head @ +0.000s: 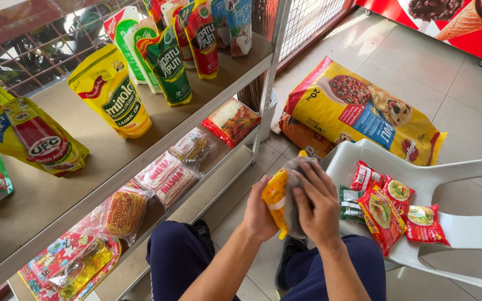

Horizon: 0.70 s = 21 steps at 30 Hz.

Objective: Wiping down instant noodle packets with a cloth and arranging them on a grocery store shelf.

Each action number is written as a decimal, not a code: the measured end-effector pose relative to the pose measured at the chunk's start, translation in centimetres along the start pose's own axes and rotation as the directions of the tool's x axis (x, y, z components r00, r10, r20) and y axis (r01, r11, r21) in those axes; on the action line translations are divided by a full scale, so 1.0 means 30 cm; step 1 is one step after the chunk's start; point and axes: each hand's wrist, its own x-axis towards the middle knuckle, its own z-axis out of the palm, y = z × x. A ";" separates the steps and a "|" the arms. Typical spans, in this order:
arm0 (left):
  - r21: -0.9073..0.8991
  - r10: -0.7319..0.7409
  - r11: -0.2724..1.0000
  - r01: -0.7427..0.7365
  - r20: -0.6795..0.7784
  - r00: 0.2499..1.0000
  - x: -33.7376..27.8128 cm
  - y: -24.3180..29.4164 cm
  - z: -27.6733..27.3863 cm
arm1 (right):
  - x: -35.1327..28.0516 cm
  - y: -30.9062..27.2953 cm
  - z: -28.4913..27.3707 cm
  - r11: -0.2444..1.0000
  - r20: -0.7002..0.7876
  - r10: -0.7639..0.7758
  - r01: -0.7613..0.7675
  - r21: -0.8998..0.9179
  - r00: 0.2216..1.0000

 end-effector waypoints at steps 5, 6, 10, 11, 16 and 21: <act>0.000 0.082 0.997 -0.082 0.004 0.997 0.036 0.033 -0.111 | 0.012 -0.122 -0.011 0.961 0.123 -0.275 0.270 0.055 0.953; -0.004 0.096 0.995 -0.096 0.001 0.995 0.032 0.058 -0.099 | 0.010 -0.121 -0.011 0.938 0.144 -0.344 0.334 0.092 0.928; -0.053 0.083 0.995 -0.082 0.016 0.996 0.010 0.120 0.019 | 0.045 -0.023 0.004 0.978 0.078 -0.208 0.208 -0.001 0.975; -0.070 0.088 0.994 -0.086 0.019 0.996 0.012 0.117 0.031 | 0.061 -0.012 0.011 0.996 0.036 -0.085 0.085 0.013 0.996; -0.055 0.141 0.988 -0.142 -0.011 0.990 0.033 0.100 0.009 | 0.123 -0.108 0.020 0.995 0.011 -0.094 0.094 -0.030 0.996; -0.175 0.168 0.976 -0.131 0.214 0.962 0.014 0.146 -0.060 | 0.062 -0.163 0.021 0.925 0.156 -0.378 0.368 0.090 0.912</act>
